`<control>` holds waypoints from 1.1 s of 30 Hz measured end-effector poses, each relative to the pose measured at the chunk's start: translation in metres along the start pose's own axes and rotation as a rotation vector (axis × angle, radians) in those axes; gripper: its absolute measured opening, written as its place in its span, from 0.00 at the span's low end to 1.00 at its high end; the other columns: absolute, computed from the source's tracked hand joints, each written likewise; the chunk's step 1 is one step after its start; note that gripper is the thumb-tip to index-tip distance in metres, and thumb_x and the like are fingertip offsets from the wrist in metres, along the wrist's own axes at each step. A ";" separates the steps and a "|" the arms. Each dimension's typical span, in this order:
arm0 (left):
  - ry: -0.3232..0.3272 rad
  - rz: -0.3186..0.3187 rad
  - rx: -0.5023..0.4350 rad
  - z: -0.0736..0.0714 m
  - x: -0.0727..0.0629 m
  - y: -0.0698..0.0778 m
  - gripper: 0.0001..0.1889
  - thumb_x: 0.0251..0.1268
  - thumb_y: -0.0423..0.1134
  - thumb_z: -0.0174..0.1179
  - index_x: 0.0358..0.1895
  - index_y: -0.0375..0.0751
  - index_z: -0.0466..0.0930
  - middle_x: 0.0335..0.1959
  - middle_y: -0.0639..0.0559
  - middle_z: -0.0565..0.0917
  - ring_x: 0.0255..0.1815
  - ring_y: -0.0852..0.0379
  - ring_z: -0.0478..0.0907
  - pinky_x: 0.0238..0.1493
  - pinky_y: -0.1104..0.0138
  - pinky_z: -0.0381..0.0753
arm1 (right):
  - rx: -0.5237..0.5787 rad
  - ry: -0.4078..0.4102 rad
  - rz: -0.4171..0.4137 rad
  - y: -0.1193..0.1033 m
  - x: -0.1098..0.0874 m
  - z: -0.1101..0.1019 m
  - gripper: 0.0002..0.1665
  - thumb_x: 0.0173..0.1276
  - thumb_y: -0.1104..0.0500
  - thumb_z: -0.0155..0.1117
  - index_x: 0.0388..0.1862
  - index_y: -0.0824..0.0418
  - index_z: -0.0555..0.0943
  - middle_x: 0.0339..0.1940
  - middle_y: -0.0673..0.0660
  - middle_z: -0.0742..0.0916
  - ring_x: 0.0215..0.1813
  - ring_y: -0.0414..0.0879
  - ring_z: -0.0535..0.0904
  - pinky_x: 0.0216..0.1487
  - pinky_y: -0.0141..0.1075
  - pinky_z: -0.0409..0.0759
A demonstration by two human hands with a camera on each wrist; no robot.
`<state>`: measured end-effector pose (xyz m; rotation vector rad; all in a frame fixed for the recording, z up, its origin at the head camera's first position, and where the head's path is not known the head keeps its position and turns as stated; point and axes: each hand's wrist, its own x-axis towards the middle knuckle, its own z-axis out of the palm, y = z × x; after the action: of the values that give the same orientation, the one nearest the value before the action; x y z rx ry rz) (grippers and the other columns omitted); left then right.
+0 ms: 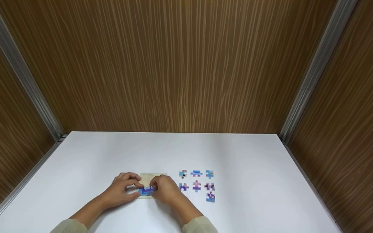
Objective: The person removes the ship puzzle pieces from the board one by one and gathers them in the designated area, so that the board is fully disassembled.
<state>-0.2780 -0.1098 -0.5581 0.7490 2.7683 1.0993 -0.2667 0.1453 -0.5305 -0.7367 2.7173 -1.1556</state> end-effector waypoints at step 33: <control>0.022 0.011 0.034 0.001 0.002 0.001 0.11 0.65 0.52 0.73 0.49 0.60 0.92 0.65 0.55 0.82 0.72 0.44 0.69 0.72 0.38 0.61 | 0.007 0.005 0.078 0.014 -0.013 -0.019 0.13 0.63 0.64 0.82 0.45 0.60 0.89 0.41 0.51 0.83 0.43 0.41 0.78 0.46 0.32 0.80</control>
<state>-0.2789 -0.1080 -0.5582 0.7621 2.8112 1.0712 -0.2657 0.1719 -0.5281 -0.6212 2.7182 -1.1504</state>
